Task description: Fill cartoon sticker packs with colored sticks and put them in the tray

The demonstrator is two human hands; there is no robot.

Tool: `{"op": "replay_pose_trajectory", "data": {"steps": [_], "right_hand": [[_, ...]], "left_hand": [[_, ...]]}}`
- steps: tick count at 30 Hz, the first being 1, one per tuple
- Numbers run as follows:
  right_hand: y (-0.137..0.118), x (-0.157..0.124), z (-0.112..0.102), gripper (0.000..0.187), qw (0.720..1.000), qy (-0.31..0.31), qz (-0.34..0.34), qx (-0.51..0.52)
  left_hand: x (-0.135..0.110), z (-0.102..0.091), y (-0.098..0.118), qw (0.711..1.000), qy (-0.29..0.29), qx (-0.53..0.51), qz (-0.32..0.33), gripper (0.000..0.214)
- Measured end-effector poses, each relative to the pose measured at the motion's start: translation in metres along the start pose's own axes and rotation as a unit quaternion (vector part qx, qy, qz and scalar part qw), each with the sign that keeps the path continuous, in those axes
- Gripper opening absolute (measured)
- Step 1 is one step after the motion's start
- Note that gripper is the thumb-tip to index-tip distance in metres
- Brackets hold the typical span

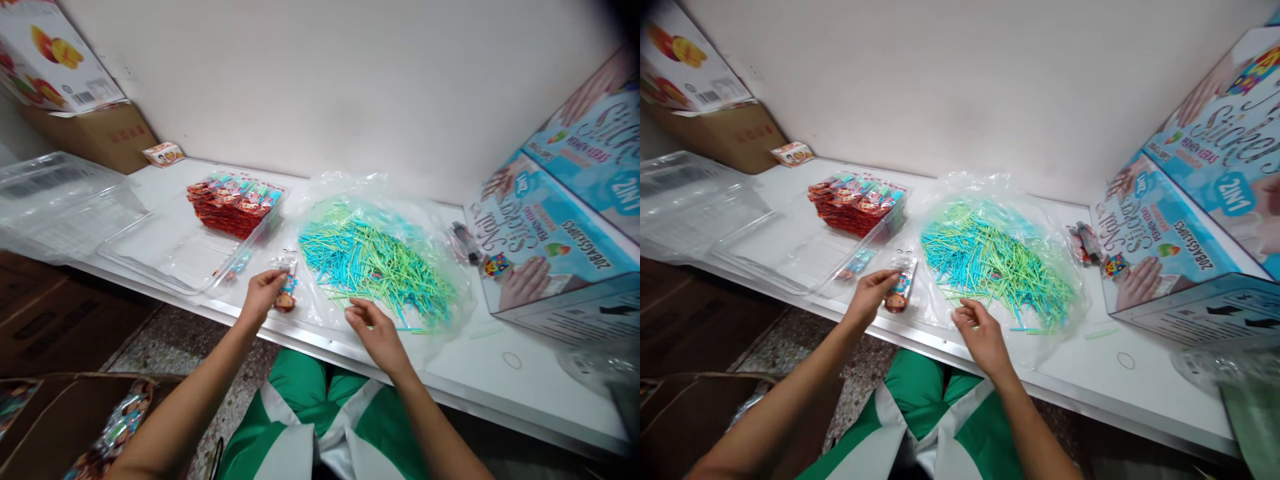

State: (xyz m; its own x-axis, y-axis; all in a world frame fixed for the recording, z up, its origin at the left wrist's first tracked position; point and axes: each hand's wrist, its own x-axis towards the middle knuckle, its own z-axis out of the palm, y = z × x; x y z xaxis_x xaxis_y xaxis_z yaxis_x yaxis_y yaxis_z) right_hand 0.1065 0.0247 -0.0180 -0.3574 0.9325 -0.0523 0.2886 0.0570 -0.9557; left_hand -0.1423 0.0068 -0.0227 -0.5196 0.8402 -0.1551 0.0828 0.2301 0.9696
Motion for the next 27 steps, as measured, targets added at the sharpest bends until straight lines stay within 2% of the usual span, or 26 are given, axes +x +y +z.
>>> {"op": "replay_pose_trajectory", "data": {"steps": [1,3,5,9,11,13,14,15,16,17,18,19,20,21,23,27], "right_hand": [[0.002,0.001,0.007,0.041,0.999,-0.025,0.011,0.032],[0.008,0.001,0.019,0.033,0.993,-0.079,0.023,0.087],[0.014,-0.002,0.027,0.026,0.986,-0.118,0.024,0.114],[0.021,-0.011,0.024,0.026,0.979,-0.173,0.015,0.103],[0.023,-0.012,0.008,0.027,0.976,-0.209,0.009,0.057],[0.028,-0.010,-0.020,0.026,0.975,-0.219,0.001,-0.039],[0.032,-0.008,-0.036,0.025,0.975,-0.184,-0.011,-0.122],[0.037,-0.005,-0.054,0.021,0.963,-0.143,-0.023,-0.228],[0.043,-0.002,-0.072,0.019,0.932,-0.101,-0.024,-0.347],[0.049,0.001,-0.088,0.021,0.881,-0.076,-0.001,-0.466],[0.056,0.004,-0.102,0.024,0.819,-0.073,0.030,-0.569],[0.061,0.006,-0.112,0.026,0.770,-0.090,0.043,-0.631],[0.066,0.008,-0.119,0.026,0.752,-0.097,0.048,-0.651],[0.069,0.010,-0.122,0.026,0.739,-0.113,0.048,-0.663],[0.071,0.013,-0.119,0.024,0.743,-0.141,0.026,-0.653],[0.065,0.024,-0.089,0.017,0.761,-0.194,-0.035,-0.618]], "left_hand": [[-0.013,0.011,0.003,0.997,-0.047,-0.059,-0.023,0.040],[-0.037,0.032,0.008,0.982,-0.125,-0.130,-0.057,0.036],[-0.053,0.047,0.008,0.963,-0.176,-0.182,-0.088,0.032],[-0.056,0.062,0.001,0.928,-0.262,-0.225,-0.138,0.032],[-0.049,0.066,-0.005,0.927,-0.271,-0.215,-0.145,0.032],[-0.043,0.070,-0.011,0.935,-0.254,-0.197,-0.152,0.032],[-0.040,0.071,-0.015,0.939,-0.244,-0.187,-0.155,0.032],[-0.037,0.073,-0.018,0.943,-0.235,-0.177,-0.156,0.032],[-0.035,0.074,-0.022,0.947,-0.227,-0.166,-0.153,0.032],[-0.033,0.075,-0.026,0.952,-0.222,-0.154,-0.146,0.031],[-0.032,0.076,-0.030,0.956,-0.220,-0.140,-0.134,0.031],[-0.031,0.076,-0.035,0.961,-0.218,-0.122,-0.116,0.031],[-0.031,0.076,-0.040,0.966,-0.219,-0.099,-0.093,0.031],[-0.032,0.075,-0.044,0.971,-0.221,-0.070,-0.064,0.030],[-0.034,0.072,-0.053,0.971,-0.239,0.003,0.014,0.026],[-0.039,0.061,-0.066,0.930,-0.299,0.111,0.181,0.021]]}}
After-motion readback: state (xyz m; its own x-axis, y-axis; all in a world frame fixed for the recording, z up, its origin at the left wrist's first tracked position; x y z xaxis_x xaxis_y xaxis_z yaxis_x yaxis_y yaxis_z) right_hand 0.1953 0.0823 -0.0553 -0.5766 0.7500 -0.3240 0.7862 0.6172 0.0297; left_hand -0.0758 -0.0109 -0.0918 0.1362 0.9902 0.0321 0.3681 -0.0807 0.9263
